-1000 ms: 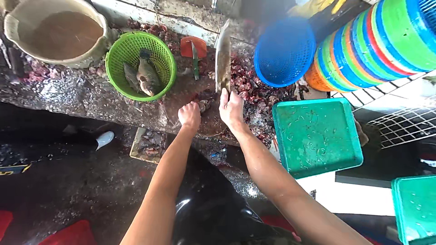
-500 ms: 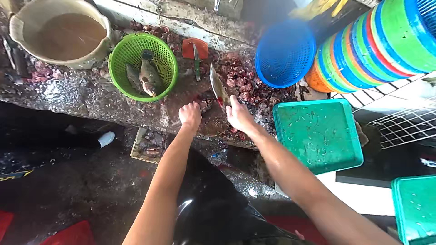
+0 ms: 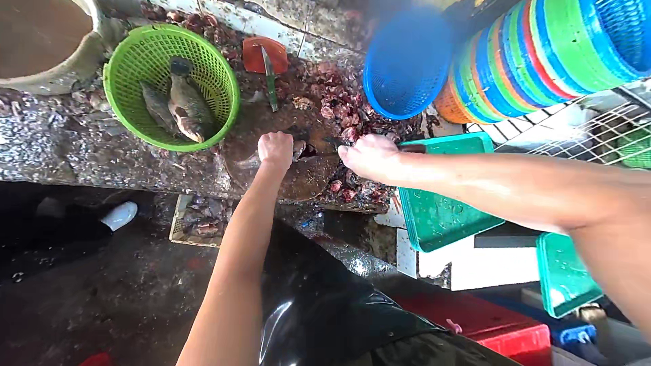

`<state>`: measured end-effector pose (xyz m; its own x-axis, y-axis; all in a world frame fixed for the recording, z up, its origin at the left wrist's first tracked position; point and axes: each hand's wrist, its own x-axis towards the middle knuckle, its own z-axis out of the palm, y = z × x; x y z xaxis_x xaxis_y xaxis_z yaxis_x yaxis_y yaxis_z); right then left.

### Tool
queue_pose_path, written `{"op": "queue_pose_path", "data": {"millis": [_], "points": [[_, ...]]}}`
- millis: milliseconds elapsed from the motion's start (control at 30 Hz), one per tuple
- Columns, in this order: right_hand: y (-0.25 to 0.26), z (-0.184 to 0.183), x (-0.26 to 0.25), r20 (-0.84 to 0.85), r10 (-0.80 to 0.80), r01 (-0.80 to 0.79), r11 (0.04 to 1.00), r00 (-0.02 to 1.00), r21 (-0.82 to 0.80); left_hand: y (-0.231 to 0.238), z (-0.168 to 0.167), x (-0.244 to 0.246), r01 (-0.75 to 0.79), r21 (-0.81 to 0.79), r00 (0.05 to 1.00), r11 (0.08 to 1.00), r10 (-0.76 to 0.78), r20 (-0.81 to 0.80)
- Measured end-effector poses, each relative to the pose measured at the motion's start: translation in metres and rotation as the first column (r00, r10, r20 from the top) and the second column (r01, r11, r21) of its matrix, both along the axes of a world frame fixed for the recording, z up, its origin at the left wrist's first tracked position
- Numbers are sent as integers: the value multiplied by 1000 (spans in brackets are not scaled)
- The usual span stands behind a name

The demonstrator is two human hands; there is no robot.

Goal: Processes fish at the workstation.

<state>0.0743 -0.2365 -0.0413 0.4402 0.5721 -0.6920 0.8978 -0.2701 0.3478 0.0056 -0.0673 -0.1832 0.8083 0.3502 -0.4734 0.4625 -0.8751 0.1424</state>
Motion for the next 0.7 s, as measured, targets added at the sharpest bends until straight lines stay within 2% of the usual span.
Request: {"op": "queue_pose_path", "data": {"millis": [67, 167, 267, 333, 467, 600, 700], "points": [[-25, -25, 9, -20, -55, 57, 991, 998, 122, 11, -3, 5, -19, -32, 1000, 999, 19, 3], [-52, -50, -3, -51, -196, 202, 961, 979, 187, 13, -3, 6, -21, -36, 1000, 999, 21, 2], [-15, -49, -34, -19, -299, 299, 948, 954, 110, 10, -4, 5, -17, -38, 1000, 999, 17, 0], [11, -59, -33, -10, -324, 323, 940, 946, 112, 19, -4, 8, -58, -75, 998, 996, 59, 2], [0, -68, -1, -113, -322, 339, 922, 940, 189, 38, -11, 6, -126, -82, 992, 989, 126, 2], [29, -83, 5, -250, -543, 590, 785, 802, 188, 37, -13, 1, -217, -94, 976, 972, 216, -22], [48, -96, -18, -232, -551, 598, 746, 801, 293, 18, -3, -3, -271, -96, 962, 958, 271, -13]]}}
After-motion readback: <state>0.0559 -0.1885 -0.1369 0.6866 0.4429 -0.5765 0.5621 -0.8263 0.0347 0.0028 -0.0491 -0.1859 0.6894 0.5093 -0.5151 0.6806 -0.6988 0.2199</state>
